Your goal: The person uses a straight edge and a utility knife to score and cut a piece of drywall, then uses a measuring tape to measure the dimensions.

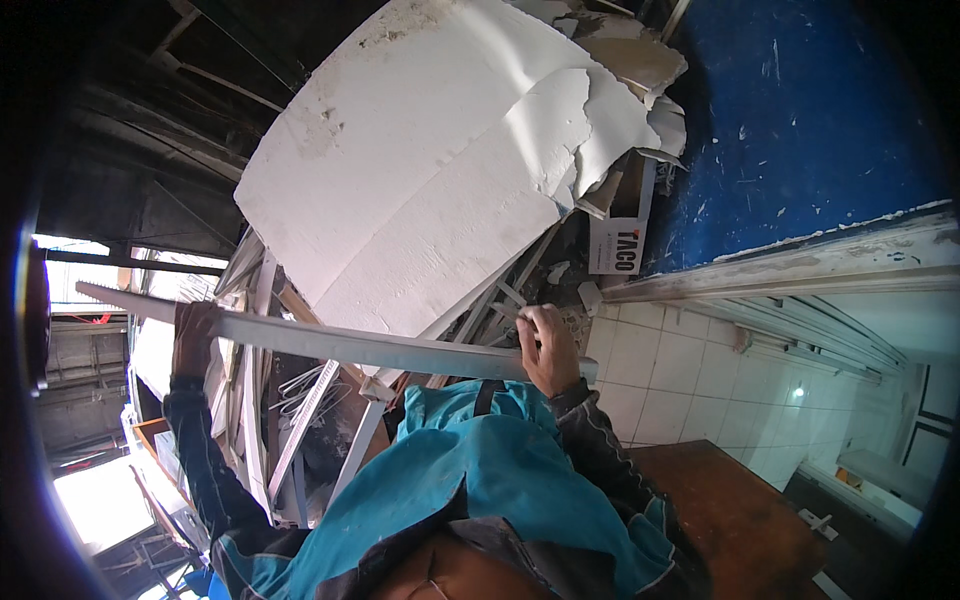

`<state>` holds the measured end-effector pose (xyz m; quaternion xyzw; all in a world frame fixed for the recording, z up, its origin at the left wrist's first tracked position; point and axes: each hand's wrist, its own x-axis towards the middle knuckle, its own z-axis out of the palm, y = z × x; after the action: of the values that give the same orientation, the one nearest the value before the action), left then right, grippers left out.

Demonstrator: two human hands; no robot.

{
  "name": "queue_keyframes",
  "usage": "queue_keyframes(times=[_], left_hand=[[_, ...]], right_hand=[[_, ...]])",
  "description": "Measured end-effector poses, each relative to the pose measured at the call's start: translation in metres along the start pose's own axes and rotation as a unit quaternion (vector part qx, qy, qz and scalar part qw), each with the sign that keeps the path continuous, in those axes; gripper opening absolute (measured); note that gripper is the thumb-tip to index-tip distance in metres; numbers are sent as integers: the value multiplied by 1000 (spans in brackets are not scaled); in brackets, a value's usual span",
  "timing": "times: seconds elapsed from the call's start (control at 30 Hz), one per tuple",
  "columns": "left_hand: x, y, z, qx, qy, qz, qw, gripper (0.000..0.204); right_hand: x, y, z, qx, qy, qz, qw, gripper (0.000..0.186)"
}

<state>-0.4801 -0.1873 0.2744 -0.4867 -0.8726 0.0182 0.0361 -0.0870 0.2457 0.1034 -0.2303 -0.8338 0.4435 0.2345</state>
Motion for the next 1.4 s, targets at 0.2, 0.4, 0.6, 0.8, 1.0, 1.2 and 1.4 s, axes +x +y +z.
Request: queue_keyframes(times=[0.2,0.4,0.6,0.8,1.0,1.2,1.4], left_hand=[[121,36,27,47,11,134,990,47],[250,86,62,107,36,268,957,64],[379,136,111,135,58,356,923,68],[448,210,127,138,-2,367,920,67],[469,230,159,119,-36,349,929,66],[459,222,180,77,-84,332,937,61],[453,221,188,37,-81,308,947,60]], right_hand=[[-58,67,-2,-100,72,97,988,16],[-93,135,-3,-128,168,146,966,17],[-107,166,-17,-127,247,164,947,14],[-111,176,-29,-167,279,166,931,15],[-112,173,-38,-195,286,167,923,16],[-113,183,-43,-188,296,190,917,16],[-106,190,-60,-168,285,239,913,18]])
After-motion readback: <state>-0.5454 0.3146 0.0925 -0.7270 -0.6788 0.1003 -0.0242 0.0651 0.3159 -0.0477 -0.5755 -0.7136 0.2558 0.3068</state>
